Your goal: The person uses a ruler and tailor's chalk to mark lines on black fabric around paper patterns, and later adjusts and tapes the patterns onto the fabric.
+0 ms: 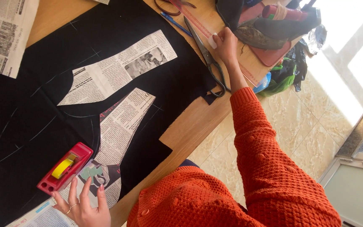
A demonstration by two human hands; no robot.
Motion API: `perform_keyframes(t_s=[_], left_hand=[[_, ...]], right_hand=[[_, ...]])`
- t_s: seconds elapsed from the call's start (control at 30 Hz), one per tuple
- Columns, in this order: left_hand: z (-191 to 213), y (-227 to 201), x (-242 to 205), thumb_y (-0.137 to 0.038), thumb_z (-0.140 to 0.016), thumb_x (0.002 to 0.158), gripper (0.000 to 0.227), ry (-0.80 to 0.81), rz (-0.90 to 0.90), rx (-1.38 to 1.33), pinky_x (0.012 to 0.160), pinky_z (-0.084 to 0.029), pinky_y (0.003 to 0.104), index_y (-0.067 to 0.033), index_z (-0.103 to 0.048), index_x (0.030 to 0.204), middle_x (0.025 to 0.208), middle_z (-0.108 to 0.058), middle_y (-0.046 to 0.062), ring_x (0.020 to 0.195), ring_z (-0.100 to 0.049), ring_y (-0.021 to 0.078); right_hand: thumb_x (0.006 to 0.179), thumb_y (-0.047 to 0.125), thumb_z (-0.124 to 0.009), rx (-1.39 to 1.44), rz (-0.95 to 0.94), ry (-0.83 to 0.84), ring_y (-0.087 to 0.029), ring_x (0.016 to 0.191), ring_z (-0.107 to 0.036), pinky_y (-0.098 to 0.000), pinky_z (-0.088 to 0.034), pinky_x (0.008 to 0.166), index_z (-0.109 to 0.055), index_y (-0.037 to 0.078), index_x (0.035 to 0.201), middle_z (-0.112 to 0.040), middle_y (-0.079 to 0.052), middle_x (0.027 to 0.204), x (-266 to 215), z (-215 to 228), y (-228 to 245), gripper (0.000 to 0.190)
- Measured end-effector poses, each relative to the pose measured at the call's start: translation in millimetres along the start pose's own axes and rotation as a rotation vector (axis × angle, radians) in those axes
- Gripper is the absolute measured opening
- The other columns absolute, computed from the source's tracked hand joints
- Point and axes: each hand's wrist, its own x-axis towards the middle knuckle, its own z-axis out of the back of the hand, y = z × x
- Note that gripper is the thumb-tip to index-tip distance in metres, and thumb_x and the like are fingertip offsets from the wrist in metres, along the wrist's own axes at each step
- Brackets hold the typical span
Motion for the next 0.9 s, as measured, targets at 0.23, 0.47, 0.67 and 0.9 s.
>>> perform_keyframes(t_s=[0.23,0.47,0.67,0.9], left_hand=[[-6,2,-3,-0.023,-0.069,0.1,0.03,-0.022,0.037,-0.006,0.132,-0.004,0.067,-0.0015,-0.075,0.121,0.158,-0.054,0.021,0.166,-0.014,0.0423],[-5,-8,3,-0.026,-0.069,0.095,0.031,-0.027,0.041,0.008,0.131,-0.005,0.066,-0.0088,-0.073,0.121,0.154,-0.054,0.018,0.163,-0.015,0.0414],[-8,-5,1,-0.027,-0.071,0.091,0.034,-0.002,0.091,0.021,0.128,-0.009,0.071,-0.0137,-0.073,0.122,0.153,-0.054,0.015,0.161,-0.021,0.0439],[-9,-3,1,-0.031,-0.071,0.089,0.037,0.013,0.086,0.019,0.128,-0.009,0.072,-0.0167,-0.072,0.123,0.152,-0.055,0.015,0.159,-0.027,0.0445]], right_hand=[[0.092,0.018,-0.066,-0.168,0.076,-0.067,-0.037,0.084,-0.06,-0.0487,-0.041,0.07,-0.053,0.01,0.087,-0.062,-0.011,0.093,-1,-4,2,0.017],[0.088,0.03,-0.078,-0.734,0.29,-0.25,-0.029,0.087,-0.063,-0.0445,-0.039,0.078,-0.058,0.017,0.087,-0.066,-0.002,0.089,-1,-18,-10,0.024],[0.095,0.016,-0.068,-0.269,0.157,-0.15,-0.038,0.079,-0.055,-0.0498,-0.04,0.067,-0.053,0.006,0.086,-0.056,-0.013,0.093,-4,-8,4,0.02],[0.098,0.03,-0.066,-0.02,-0.061,-0.019,-0.021,0.082,-0.063,-0.0389,-0.047,0.071,-0.058,0.014,0.086,-0.066,-0.002,0.091,2,12,14,0.022]])
